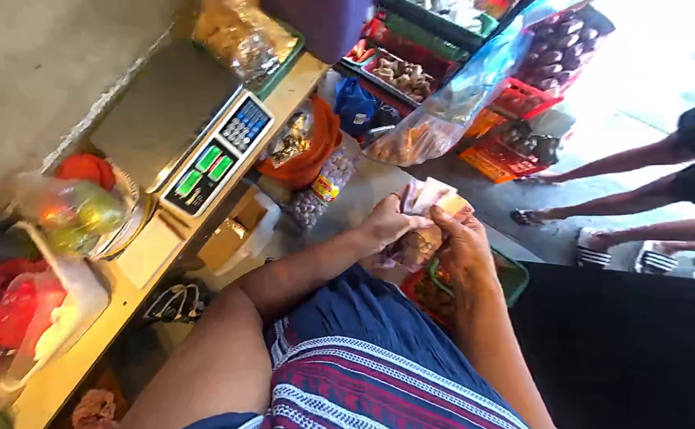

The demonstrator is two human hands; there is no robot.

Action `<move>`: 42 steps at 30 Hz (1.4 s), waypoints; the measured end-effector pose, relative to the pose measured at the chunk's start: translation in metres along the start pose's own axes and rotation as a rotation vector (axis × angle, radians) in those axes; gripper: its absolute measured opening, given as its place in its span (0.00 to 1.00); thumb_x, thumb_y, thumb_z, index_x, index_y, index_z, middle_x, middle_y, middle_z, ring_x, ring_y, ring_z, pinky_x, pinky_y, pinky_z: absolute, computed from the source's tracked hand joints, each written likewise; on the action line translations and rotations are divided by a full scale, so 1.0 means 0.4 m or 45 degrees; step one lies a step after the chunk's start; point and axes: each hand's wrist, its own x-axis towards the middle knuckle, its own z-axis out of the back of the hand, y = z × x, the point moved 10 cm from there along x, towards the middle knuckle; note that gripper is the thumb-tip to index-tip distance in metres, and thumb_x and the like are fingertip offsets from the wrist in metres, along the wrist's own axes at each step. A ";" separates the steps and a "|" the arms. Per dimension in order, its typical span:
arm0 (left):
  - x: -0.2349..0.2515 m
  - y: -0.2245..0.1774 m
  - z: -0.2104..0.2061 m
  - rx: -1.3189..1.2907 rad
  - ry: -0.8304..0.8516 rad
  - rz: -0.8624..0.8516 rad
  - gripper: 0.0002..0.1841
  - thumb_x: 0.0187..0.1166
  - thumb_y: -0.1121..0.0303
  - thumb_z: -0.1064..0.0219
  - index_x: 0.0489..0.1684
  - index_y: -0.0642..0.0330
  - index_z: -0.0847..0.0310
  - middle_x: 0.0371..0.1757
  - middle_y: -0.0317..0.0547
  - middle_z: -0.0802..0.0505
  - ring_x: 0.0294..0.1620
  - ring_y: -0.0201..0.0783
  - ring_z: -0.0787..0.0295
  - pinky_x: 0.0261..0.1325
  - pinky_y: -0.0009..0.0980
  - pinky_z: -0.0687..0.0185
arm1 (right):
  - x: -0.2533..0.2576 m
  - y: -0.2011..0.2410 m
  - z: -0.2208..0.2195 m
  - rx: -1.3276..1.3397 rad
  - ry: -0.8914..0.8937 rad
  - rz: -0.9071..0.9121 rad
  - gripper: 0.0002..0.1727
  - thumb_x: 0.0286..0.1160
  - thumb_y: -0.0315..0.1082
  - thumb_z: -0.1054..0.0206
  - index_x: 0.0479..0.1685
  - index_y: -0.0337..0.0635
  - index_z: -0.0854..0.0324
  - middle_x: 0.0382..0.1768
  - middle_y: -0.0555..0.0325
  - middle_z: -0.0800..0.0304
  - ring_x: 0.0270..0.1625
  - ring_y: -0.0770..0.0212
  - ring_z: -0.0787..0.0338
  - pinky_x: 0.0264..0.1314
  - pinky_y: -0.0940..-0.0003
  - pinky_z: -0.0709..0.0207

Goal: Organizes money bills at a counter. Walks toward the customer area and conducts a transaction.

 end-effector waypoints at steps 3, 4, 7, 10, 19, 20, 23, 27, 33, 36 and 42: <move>0.152 -0.006 -0.030 0.231 -0.133 0.051 0.31 0.70 0.81 0.28 0.76 0.67 0.31 0.58 0.59 0.10 0.57 0.45 0.11 0.63 0.44 0.15 | 0.149 0.039 0.057 -0.031 0.030 -0.047 0.12 0.82 0.29 0.37 0.59 0.36 0.22 0.38 0.58 0.07 0.40 0.64 0.06 0.47 0.63 0.09; 0.204 -0.022 -0.042 0.291 -0.174 0.058 0.30 0.70 0.80 0.28 0.75 0.67 0.30 0.58 0.60 0.10 0.57 0.47 0.10 0.62 0.47 0.14 | 0.206 0.061 0.083 -0.045 0.070 -0.073 0.13 0.84 0.31 0.37 0.62 0.37 0.22 0.40 0.57 0.06 0.41 0.64 0.06 0.48 0.63 0.09; 0.334 -0.081 -0.086 0.388 -0.234 0.071 0.31 0.71 0.77 0.26 0.77 0.63 0.31 0.62 0.58 0.11 0.58 0.49 0.11 0.61 0.50 0.14 | 0.373 0.115 0.217 -0.299 0.121 -0.192 0.19 0.84 0.39 0.36 0.67 0.39 0.27 0.42 0.57 0.14 0.34 0.68 0.16 0.39 0.69 0.19; 0.509 -0.117 -0.129 0.268 -0.333 0.016 0.34 0.67 0.77 0.22 0.77 0.63 0.30 0.62 0.58 0.11 0.57 0.48 0.10 0.59 0.49 0.12 | 0.506 0.214 0.381 -0.628 0.127 -0.313 0.25 0.80 0.29 0.40 0.76 0.32 0.32 0.64 0.40 0.19 0.53 0.54 0.14 0.55 0.58 0.17; 0.973 -0.192 -0.341 0.113 -0.315 -0.019 0.40 0.61 0.88 0.24 0.79 0.64 0.34 0.65 0.56 0.12 0.60 0.45 0.10 0.61 0.45 0.11 | 0.773 0.481 0.604 -0.178 -0.196 -0.022 0.10 0.81 0.19 0.37 0.56 0.29 0.16 0.41 0.45 0.06 0.38 0.56 0.03 0.47 0.60 0.06; 1.024 -0.199 -0.366 0.122 -0.285 -0.028 0.40 0.62 0.87 0.24 0.79 0.63 0.34 0.65 0.56 0.12 0.61 0.46 0.10 0.62 0.45 0.11 | 0.805 0.493 0.619 -0.193 -0.229 -0.013 0.09 0.82 0.21 0.36 0.54 0.29 0.15 0.40 0.46 0.06 0.36 0.57 0.03 0.45 0.60 0.06; 1.154 -0.217 -0.443 0.164 -0.176 -0.002 0.41 0.63 0.83 0.23 0.82 0.59 0.36 0.69 0.54 0.14 0.64 0.46 0.12 0.64 0.47 0.13 | 0.898 0.517 0.684 -0.302 -0.308 0.032 0.07 0.81 0.25 0.33 0.51 0.33 0.13 0.40 0.50 0.06 0.38 0.60 0.05 0.45 0.62 0.08; 1.308 -0.259 -0.523 0.075 -0.114 0.044 0.41 0.61 0.83 0.22 0.81 0.61 0.36 0.65 0.57 0.12 0.61 0.48 0.11 0.61 0.49 0.12 | 1.016 0.577 0.747 -0.351 -0.381 0.050 0.07 0.82 0.27 0.33 0.52 0.37 0.13 0.42 0.54 0.09 0.42 0.65 0.12 0.49 0.66 0.17; 1.466 -0.301 -0.586 0.077 0.036 0.090 0.40 0.65 0.82 0.25 0.81 0.53 0.37 0.64 0.54 0.12 0.57 0.49 0.10 0.55 0.50 0.11 | 1.191 0.604 0.780 -0.032 -0.409 0.005 0.08 0.86 0.27 0.39 0.54 0.35 0.17 0.40 0.55 0.11 0.37 0.65 0.12 0.43 0.66 0.14; 1.533 -0.312 -0.590 0.121 0.002 0.063 0.43 0.63 0.82 0.23 0.83 0.51 0.39 0.68 0.52 0.14 0.61 0.50 0.12 0.59 0.51 0.12 | 1.262 0.602 0.804 -0.006 -0.477 0.006 0.08 0.84 0.28 0.36 0.53 0.35 0.17 0.40 0.54 0.09 0.38 0.64 0.11 0.46 0.63 0.13; 1.642 -0.342 -0.662 0.108 -0.149 -0.070 0.51 0.56 0.78 0.16 0.85 0.64 0.47 0.64 0.58 0.13 0.59 0.44 0.10 0.62 0.42 0.10 | 1.406 0.664 0.919 -0.498 -0.326 0.143 0.15 0.79 0.35 0.30 0.57 0.34 0.12 0.48 0.50 0.05 0.49 0.61 0.06 0.57 0.58 0.10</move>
